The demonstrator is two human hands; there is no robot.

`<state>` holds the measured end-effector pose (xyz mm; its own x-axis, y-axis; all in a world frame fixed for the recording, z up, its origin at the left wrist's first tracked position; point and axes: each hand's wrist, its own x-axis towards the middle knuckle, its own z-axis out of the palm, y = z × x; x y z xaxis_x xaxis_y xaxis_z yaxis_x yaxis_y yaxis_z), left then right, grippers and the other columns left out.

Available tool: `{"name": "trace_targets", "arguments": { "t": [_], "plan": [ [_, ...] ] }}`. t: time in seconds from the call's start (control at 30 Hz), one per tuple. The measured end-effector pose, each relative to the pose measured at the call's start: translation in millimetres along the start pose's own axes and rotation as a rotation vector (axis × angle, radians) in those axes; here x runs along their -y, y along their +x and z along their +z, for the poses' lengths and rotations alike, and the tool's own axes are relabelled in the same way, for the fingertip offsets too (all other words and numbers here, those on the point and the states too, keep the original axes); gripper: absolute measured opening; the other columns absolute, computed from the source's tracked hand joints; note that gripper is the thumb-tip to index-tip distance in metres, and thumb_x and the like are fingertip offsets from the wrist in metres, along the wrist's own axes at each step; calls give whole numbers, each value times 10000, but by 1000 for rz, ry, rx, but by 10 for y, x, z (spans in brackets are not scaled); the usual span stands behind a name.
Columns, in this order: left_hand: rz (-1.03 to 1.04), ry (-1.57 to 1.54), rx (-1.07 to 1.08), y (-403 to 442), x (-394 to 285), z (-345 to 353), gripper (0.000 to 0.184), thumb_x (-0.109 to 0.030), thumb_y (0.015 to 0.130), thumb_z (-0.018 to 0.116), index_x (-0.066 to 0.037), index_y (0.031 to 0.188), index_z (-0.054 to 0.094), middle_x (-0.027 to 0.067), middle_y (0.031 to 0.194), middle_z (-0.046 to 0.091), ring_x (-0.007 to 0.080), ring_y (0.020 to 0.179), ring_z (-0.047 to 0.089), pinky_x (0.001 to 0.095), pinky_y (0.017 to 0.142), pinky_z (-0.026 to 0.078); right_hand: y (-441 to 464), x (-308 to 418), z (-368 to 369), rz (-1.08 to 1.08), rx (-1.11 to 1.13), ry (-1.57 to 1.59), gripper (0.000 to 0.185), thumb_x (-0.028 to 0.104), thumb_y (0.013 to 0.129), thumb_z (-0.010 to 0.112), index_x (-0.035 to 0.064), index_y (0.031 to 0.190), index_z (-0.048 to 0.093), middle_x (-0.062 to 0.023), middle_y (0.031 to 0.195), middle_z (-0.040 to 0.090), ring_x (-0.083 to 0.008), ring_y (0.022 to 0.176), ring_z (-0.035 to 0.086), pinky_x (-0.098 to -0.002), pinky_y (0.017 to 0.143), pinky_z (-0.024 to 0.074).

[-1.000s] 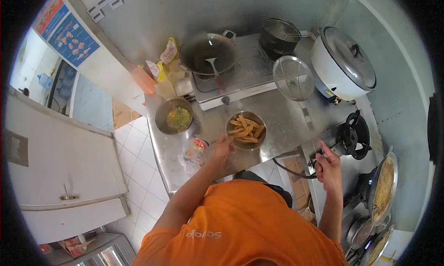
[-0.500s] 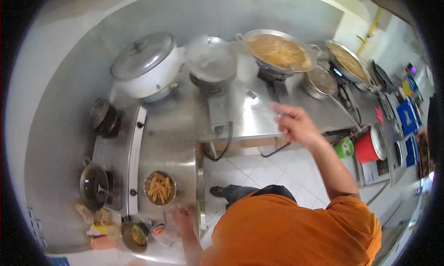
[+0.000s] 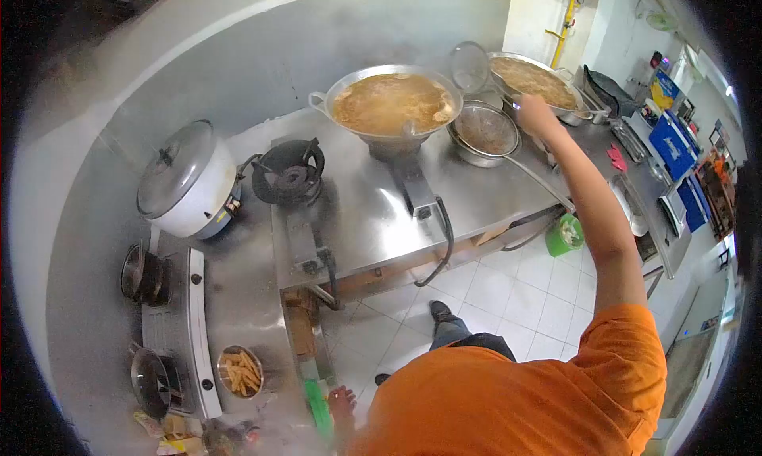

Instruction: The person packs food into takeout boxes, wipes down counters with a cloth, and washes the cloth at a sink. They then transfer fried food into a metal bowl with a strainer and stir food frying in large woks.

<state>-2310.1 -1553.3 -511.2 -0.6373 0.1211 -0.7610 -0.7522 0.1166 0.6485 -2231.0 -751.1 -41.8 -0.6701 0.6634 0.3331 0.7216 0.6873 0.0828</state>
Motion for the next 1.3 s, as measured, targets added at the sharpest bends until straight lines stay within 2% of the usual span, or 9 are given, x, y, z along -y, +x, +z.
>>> {"name": "trace_targets", "arguments": {
  "t": [0.3,0.4,0.5,0.63,0.83,0.93,0.97,1.17,1.3],
  "plan": [
    [61,-11,-45,194,-465,1888,215,-273,975,657,-141,1118,566,58,942,668,170,779,648,300,587,489,1404,341,1411,-227,104,99,207,56,893,574,-2,993,747,-202,942,752,-337,815,752,-463,645,594],
    [55,101,65,5,-721,2739,225,-281,976,653,-110,1117,615,44,957,684,162,804,655,299,630,502,2153,150,1379,-505,601,-61,172,-4,835,607,-6,936,746,-158,817,734,-257,658,707,-424,521,537],
    [54,202,188,8,-1063,3582,250,-298,986,639,-104,1143,623,47,988,696,160,825,663,297,663,509,2490,-25,1202,-231,762,254,142,-18,812,645,-1,919,737,-106,688,653,-184,532,588,-370,429,446],
    [123,304,375,259,-1479,4637,286,-298,1018,588,-89,1213,604,71,1044,706,168,863,676,301,675,526,2596,-74,1594,-161,905,558,218,57,856,672,39,1065,729,-32,620,557,-118,453,458,-286,379,332],
    [-110,-5,508,752,-1693,5589,287,-242,1040,558,-29,1232,547,126,1088,700,186,822,670,324,645,560,2645,-156,1889,-158,1208,901,384,115,911,666,73,1292,676,31,601,510,-72,442,390,-242,383,287],
    [-117,-163,523,1004,-1657,5840,259,-232,1034,589,-8,1163,566,119,1045,696,187,821,674,314,638,570,2702,94,2750,-496,1011,1113,373,115,913,665,73,1282,690,36,594,509,-68,439,392,-252,378,288],
    [-146,-239,588,1205,-1571,5885,247,-223,1033,594,-2,1141,571,117,1033,693,184,826,677,305,639,574,2454,253,2442,-47,1077,996,356,112,912,664,71,1265,700,33,593,514,-67,439,399,-254,375,287],
    [-115,-372,615,1496,-1413,5994,208,-171,1019,631,30,1054,594,125,985,684,168,822,684,257,664,581,2178,676,2084,-27,875,912,267,176,881,668,55,1095,772,-30,605,564,-117,422,442,-292,383,310],
    [-53,-173,503,1271,-1588,6028,193,-135,993,675,35,1020,588,152,951,681,196,812,691,276,699,601,2085,842,2222,-459,450,780,257,171,840,633,-10,991,737,-201,785,689,-307,670,674,-417,603,537]
  ]
}}
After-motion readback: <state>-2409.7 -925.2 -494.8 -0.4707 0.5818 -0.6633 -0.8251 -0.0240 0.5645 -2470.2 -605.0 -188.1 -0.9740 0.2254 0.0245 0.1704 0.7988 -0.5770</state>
